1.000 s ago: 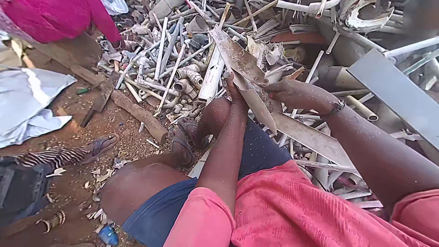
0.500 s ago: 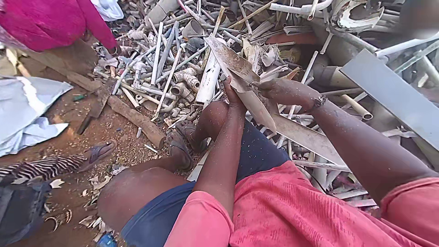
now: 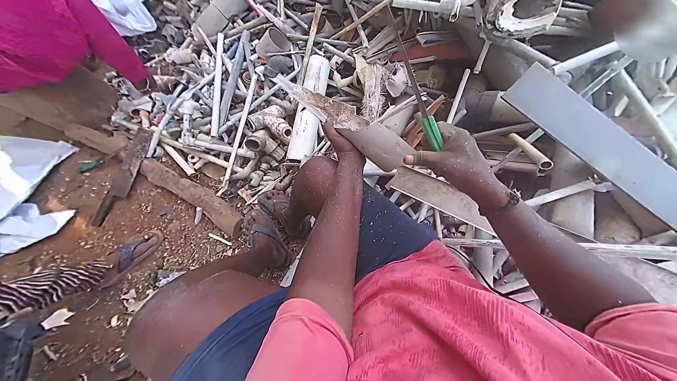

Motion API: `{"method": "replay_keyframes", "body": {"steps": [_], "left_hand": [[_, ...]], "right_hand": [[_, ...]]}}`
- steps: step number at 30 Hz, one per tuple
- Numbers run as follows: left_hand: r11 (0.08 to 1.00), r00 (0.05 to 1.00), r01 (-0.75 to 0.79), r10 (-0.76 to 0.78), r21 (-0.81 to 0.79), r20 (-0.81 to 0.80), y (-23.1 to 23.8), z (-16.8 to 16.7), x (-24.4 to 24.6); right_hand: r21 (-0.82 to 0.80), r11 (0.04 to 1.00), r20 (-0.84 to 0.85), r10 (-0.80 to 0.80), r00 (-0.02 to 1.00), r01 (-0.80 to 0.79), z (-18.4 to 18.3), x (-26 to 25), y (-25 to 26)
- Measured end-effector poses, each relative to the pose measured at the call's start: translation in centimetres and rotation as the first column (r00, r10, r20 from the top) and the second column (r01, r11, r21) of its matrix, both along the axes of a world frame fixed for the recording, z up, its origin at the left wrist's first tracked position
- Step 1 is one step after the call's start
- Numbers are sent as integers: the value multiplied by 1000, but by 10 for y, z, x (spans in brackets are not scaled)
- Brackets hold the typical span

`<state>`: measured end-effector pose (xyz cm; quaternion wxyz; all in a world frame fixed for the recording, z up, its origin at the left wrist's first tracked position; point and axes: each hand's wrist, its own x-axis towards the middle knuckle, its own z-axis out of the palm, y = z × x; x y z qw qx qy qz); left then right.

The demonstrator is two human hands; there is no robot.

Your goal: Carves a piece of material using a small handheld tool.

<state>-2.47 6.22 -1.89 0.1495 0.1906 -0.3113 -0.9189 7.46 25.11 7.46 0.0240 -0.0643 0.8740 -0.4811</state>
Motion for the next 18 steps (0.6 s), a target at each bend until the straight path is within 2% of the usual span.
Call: {"method": "replay_keyframes", "body": {"steps": [3,7,9,11,12,15,18], "left_hand": [[999,999,-41,40,16,34,2,8,1],[998,994,-68,67,-11,-91,-1,-13,-6],[999,999,-34,33,-15,-36,-1,-4,-5],[998,992,60,-61,10,111,-1,11,-1],[991,982,131,-131,10,137,-2,7,-3],[952,937,300,-282,-63,205,-4,-14,-9],[958,931,271,-237,-91,277,-5,-12,-7]], "right_hand": [[116,993,-143,-1,990,18,-6,1,-14],[194,981,-122,21,992,3,-28,-29,-31],[135,991,-79,11,997,-1,-44,-40,-26],[57,998,-89,-20,996,25,-53,-53,-14],[18,999,-100,-32,994,34,-52,-64,-6],[-102,994,-131,-45,990,32,-37,-99,19],[-273,962,-104,-53,993,22,-7,-125,33]]}}
